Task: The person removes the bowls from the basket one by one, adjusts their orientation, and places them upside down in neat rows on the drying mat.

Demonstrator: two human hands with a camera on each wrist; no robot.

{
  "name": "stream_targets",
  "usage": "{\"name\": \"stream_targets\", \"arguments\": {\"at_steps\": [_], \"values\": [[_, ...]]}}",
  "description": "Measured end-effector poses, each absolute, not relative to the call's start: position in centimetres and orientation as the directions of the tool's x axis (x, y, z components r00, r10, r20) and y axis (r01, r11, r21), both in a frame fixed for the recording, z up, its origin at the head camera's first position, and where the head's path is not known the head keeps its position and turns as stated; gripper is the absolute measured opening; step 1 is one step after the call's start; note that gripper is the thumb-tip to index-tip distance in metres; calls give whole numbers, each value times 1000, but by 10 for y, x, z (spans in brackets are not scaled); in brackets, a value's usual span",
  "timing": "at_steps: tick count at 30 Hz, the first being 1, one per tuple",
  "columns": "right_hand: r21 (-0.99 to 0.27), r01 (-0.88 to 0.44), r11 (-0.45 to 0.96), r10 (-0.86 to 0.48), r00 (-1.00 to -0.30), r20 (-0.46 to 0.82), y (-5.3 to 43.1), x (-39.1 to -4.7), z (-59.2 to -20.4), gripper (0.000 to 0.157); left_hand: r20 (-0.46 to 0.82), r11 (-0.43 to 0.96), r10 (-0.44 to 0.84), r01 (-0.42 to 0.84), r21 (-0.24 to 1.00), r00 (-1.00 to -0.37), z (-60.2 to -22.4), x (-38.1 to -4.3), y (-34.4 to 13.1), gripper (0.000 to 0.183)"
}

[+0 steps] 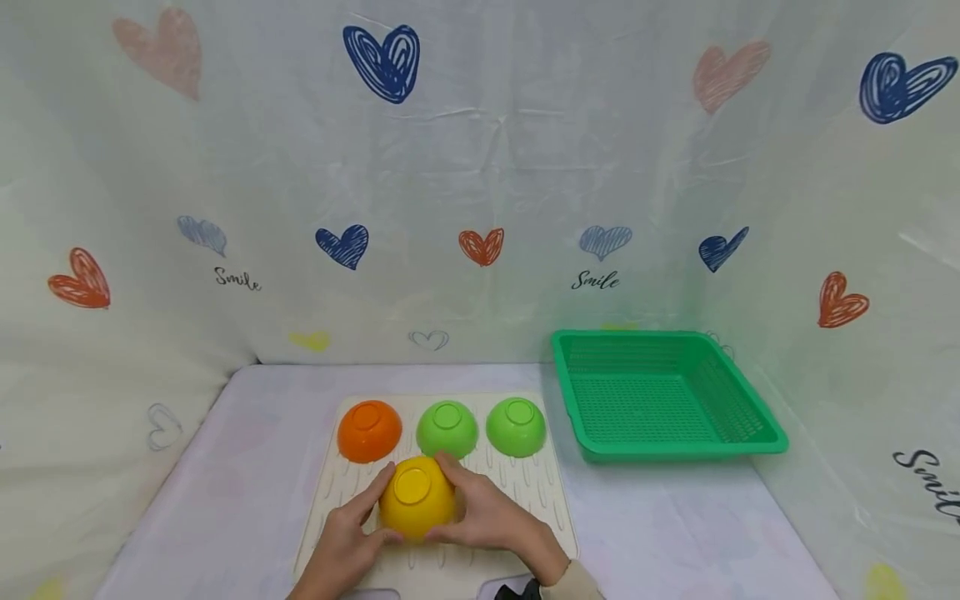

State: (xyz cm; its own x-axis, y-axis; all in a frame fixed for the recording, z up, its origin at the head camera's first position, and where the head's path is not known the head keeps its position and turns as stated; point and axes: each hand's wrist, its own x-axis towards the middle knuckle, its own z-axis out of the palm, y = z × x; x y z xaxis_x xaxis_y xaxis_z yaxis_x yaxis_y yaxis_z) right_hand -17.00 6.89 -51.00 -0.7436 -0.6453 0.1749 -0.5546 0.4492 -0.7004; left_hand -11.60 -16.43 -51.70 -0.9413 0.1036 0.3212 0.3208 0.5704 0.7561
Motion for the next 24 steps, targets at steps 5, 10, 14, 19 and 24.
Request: {"name": "stream_targets", "arguments": {"at_steps": [5,10,14,19,24], "values": [[-651,-644,402,-713,-666,220,43,-177,-523,93,231,600,70,226,768,-970,-528,-112,-188,90],[-657,-654,375,-719,-653,239,14,-184,-535,83,69,601,36,77,796,-997,-534,-114,-212,91],[-659,-639,397,-715,-666,214,-2,-190,-539,80,13,621,37,33,783,-999,-534,-119,-227,90],[-665,-600,445,-693,-701,168,-13,-191,-539,80,10,610,67,49,791,-998,-533,-123,-239,88],[-655,-598,462,-688,-708,162,-15,-187,-541,81,-51,572,93,11,820,-994,-533,-126,-246,90]]}}
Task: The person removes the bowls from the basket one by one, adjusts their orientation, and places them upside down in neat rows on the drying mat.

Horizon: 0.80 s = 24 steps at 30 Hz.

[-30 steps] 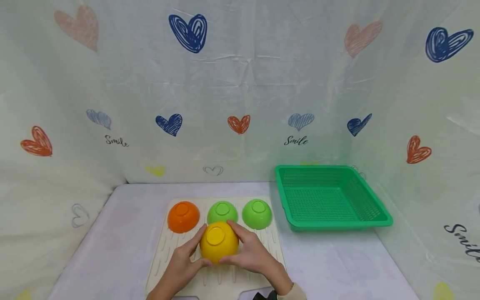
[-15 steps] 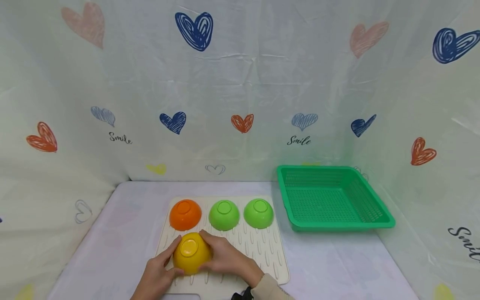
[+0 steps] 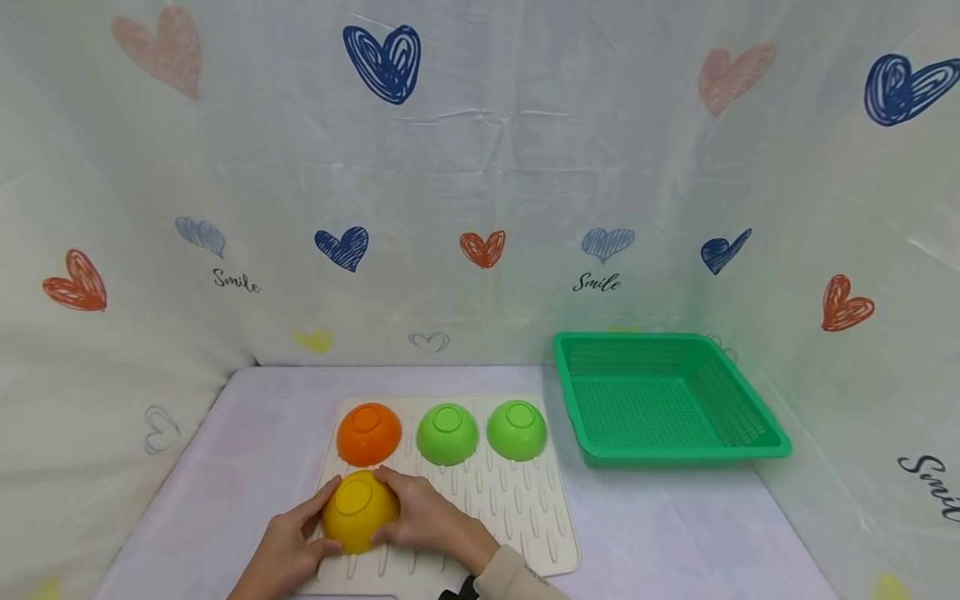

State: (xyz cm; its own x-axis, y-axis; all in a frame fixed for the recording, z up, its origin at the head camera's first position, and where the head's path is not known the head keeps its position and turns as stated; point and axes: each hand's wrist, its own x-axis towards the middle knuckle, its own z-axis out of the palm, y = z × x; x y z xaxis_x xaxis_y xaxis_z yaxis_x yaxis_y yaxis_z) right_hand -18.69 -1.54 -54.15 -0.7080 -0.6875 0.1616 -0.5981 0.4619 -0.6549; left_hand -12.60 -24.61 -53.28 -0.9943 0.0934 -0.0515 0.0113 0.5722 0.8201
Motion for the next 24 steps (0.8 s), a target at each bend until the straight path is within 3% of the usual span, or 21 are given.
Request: {"name": "stream_targets", "arguments": {"at_steps": [7,24], "values": [[-651,-595,471,-685,-711,155,-13,-188,-542,81,-104,547,114,-25,837,-988,-532,-130,-248,91],[-701,-550,453,-660,-736,151,-10,-186,-546,81,-43,591,91,19,806,-995,-527,-132,-245,88]]}}
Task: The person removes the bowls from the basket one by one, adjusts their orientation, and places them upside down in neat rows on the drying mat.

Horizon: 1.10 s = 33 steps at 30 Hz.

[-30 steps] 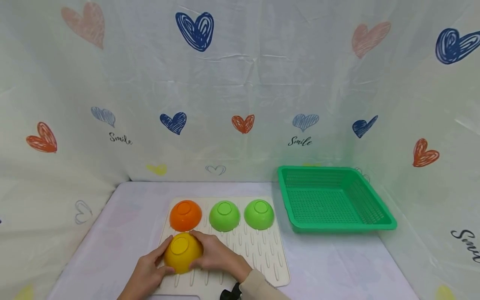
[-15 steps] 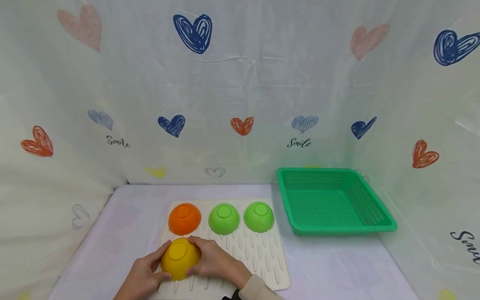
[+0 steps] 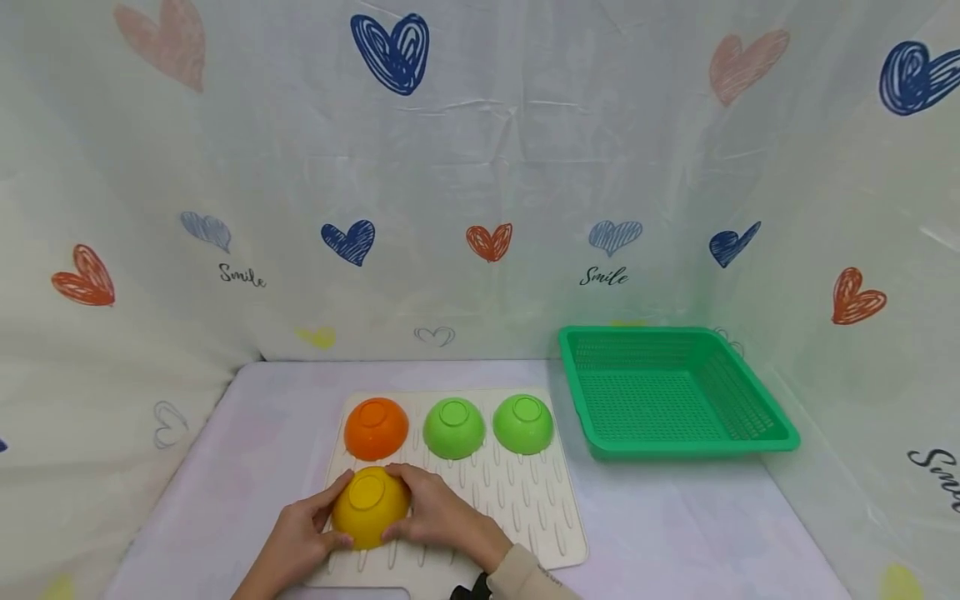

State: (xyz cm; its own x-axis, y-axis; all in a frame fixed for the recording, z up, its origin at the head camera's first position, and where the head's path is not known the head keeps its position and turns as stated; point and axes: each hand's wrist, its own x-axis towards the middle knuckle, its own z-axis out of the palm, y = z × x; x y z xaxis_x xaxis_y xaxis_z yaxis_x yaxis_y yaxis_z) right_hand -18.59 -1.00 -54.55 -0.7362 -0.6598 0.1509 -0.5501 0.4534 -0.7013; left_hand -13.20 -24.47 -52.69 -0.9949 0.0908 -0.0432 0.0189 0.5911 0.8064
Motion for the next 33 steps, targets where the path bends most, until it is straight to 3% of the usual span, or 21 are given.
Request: {"name": "stream_targets", "arguments": {"at_steps": [10,27,33], "values": [[-693,-538,480,-647,-751,135,-6,-185,-542,79,-92,642,97,-9,767,-991,-518,-142,-240,89],[-692,-546,473,-660,-740,132,-11,-186,-541,82,-108,542,175,4,841,-979,-524,-147,-256,90],[-660,-580,477,-685,-716,134,-11,-178,-542,81,-165,530,206,-32,847,-965,-527,-133,-261,101]]}}
